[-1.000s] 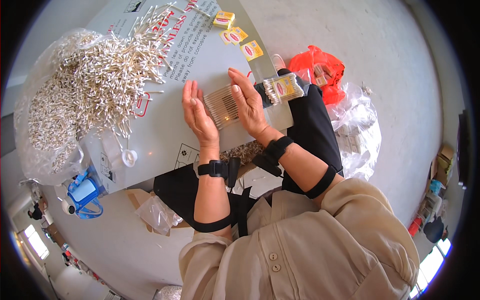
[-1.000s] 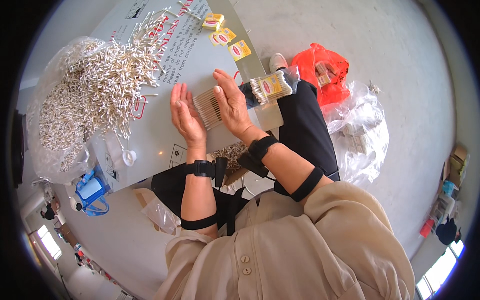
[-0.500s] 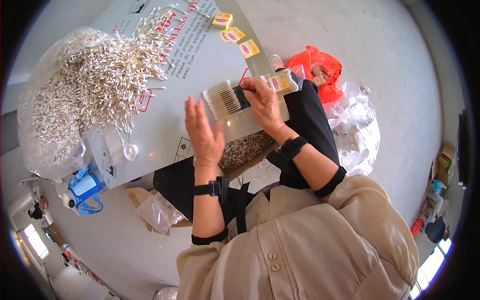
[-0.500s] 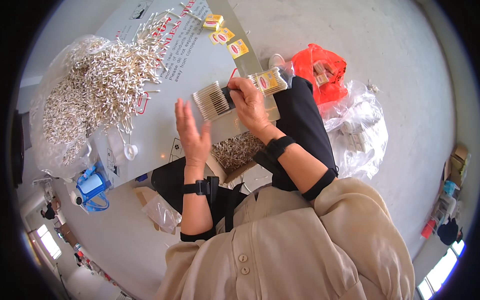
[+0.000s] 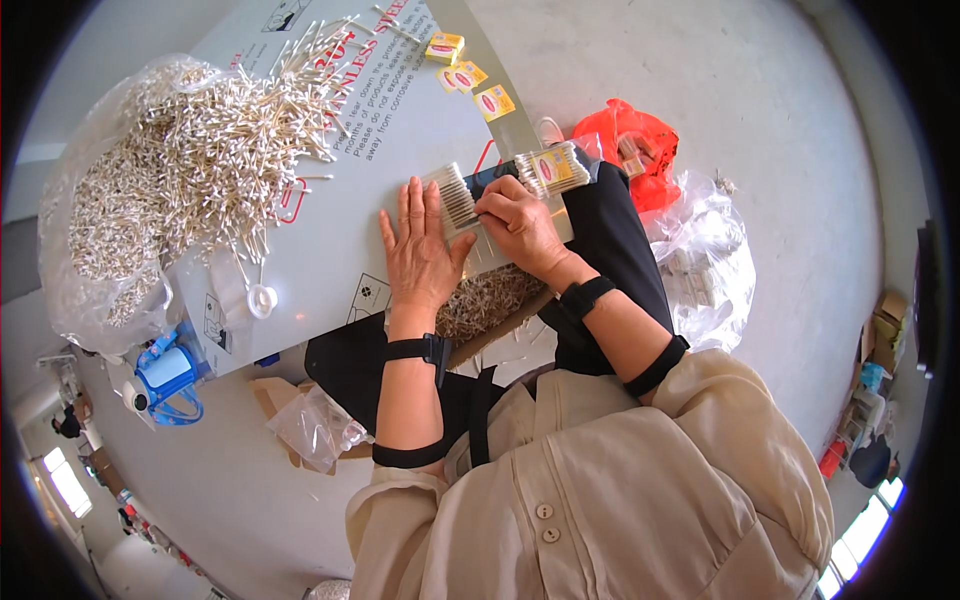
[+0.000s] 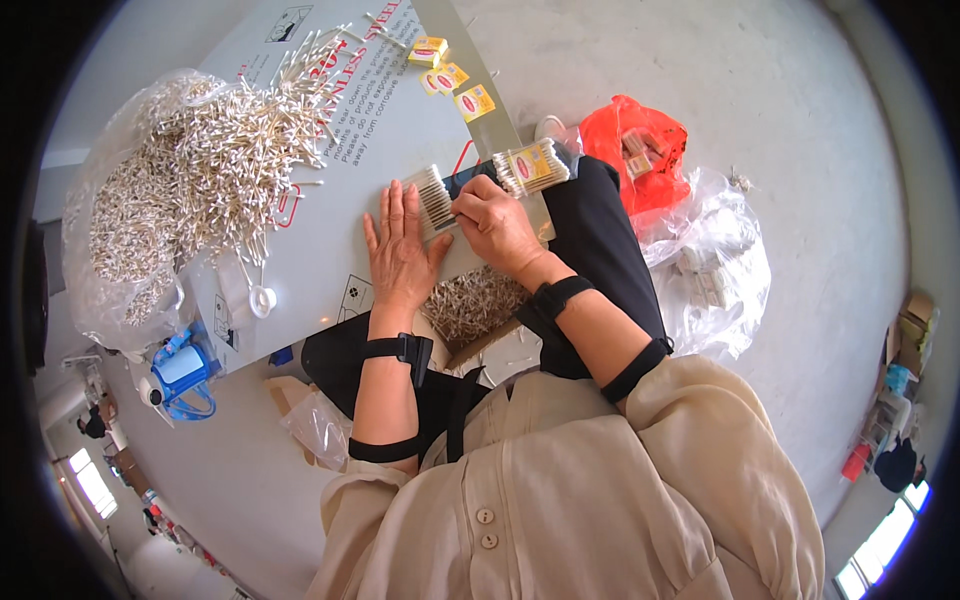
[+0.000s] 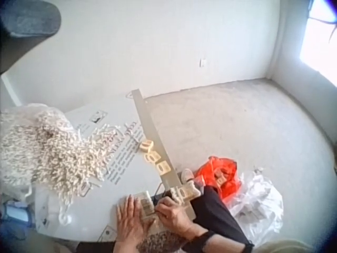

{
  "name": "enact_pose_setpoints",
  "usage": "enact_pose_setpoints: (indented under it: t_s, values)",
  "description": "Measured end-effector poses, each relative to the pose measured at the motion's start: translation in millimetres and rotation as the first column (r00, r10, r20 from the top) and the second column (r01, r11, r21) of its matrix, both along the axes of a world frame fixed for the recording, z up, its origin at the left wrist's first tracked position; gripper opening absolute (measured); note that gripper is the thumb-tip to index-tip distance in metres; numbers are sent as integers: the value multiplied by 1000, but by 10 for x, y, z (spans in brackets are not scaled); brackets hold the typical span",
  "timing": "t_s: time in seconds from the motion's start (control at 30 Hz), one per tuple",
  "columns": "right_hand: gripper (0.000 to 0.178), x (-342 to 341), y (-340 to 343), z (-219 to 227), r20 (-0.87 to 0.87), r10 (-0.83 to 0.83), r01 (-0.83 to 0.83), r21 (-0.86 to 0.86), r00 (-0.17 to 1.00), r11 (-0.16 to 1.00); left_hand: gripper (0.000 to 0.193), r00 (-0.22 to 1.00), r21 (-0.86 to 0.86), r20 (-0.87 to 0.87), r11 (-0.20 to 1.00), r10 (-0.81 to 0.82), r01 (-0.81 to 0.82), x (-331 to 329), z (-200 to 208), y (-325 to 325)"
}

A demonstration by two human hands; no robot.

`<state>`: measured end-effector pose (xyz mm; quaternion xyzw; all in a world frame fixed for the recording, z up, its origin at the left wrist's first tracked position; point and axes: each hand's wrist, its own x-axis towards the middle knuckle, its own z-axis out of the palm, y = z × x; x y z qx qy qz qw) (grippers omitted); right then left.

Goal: Manually packing sets of cotton swabs into small plastic bags and sealing them with stickers.

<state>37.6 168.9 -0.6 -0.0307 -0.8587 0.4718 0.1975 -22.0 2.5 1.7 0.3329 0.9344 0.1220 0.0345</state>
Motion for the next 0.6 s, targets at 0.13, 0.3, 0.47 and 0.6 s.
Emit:
enact_pose_setpoints:
  t_s: [0.13, 0.3, 0.47, 0.6]
  values:
    - [12, 1, -8, 12, 12, -10, 10, 11, 1000, 1000, 83, 1000, 3, -19, 1000, -3, 3, -5, -10, 3]
    - [10, 6, -13, 20, 10, 1, -1, 31, 1000, 1000, 84, 999, -5, -49, 1000, -5, 5, 1, -11, 2]
    - [3, -24, -54, 8, 18, -41, 40, 81, 999, 996, 83, 997, -18, -76, 1000, -5, 4, -1, -31, 4]
    - [3, -53, -74, 5, 50, -72, 68, 89, 996, 994, 79, 998, -2, -65, 1000, 0, 0, -1, -32, 3]
